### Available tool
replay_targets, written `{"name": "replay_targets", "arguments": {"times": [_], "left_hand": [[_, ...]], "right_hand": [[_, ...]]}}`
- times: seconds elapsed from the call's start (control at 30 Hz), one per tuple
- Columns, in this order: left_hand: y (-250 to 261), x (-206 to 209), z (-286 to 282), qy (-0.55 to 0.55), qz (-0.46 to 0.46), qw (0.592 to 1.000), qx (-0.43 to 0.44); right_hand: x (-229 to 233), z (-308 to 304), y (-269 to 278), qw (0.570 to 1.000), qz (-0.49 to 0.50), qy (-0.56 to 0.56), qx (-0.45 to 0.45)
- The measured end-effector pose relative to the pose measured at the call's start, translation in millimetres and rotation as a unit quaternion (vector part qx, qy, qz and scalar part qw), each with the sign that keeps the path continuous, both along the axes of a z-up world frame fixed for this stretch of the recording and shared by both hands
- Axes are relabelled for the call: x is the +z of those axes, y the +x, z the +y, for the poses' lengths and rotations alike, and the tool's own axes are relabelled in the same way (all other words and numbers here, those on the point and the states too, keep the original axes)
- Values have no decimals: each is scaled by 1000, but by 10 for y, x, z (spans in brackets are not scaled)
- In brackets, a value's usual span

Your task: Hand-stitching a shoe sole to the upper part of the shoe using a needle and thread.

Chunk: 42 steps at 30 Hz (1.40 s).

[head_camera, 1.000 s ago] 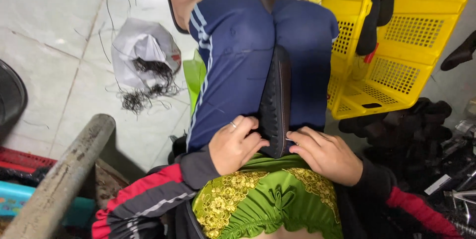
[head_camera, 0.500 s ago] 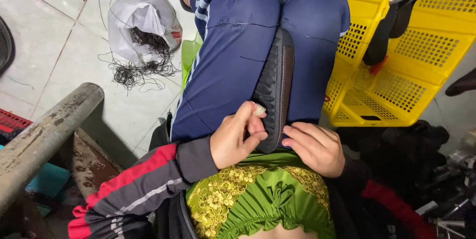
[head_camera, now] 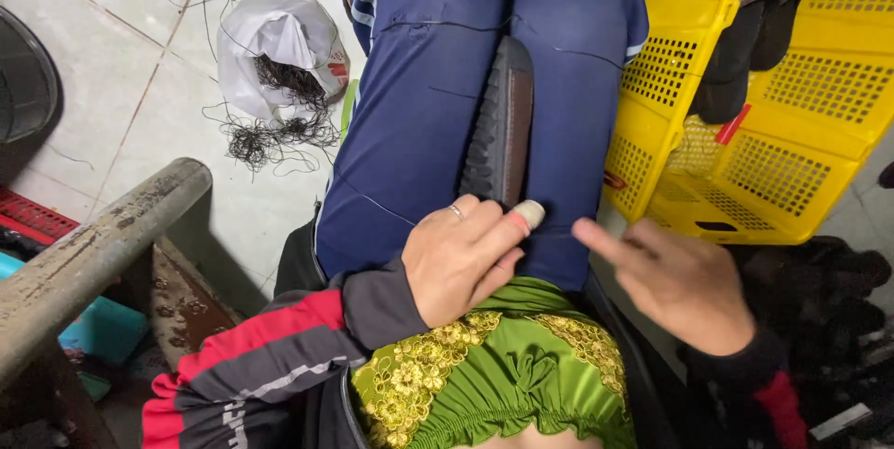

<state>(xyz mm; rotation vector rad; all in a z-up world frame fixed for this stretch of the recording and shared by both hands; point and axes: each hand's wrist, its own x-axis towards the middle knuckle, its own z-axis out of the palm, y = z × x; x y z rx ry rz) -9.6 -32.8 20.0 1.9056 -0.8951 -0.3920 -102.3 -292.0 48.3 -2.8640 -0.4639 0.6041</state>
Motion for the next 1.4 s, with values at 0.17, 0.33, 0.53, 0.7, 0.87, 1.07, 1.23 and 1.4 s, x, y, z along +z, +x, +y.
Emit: {"name": "replay_targets", "arguments": {"times": [0.17,0.33,0.53,0.7,0.87,1.07,1.23,1.4], "left_hand": [[1,-63,-31,-54,-112,992,-29],[27,-58,98,-136,-131,980,-60],[-43,-308,172,-169,-99,979,-60],[47,-240,142,-177,-106,977,-60],[-2,-246,143,-158,-95,980,-73],[-28,-272,170,-167,-96,979,-61],[3,-209,133,-184,-155,968,-72],[30,-82,258,-116,-82,988,-56]], "right_hand": [[-116,306,101,947,2,318,41],[-325,411,160,969,-81,231,41],[-546,-183,-388,915,-191,338,-111],[56,-222,245,939,-262,168,-148],[-313,291,75,960,-135,244,7],[-353,432,112,965,-125,227,29],[-196,216,-109,917,-147,356,-106],[-236,-1123,-230,920,-334,-48,-200]]}}
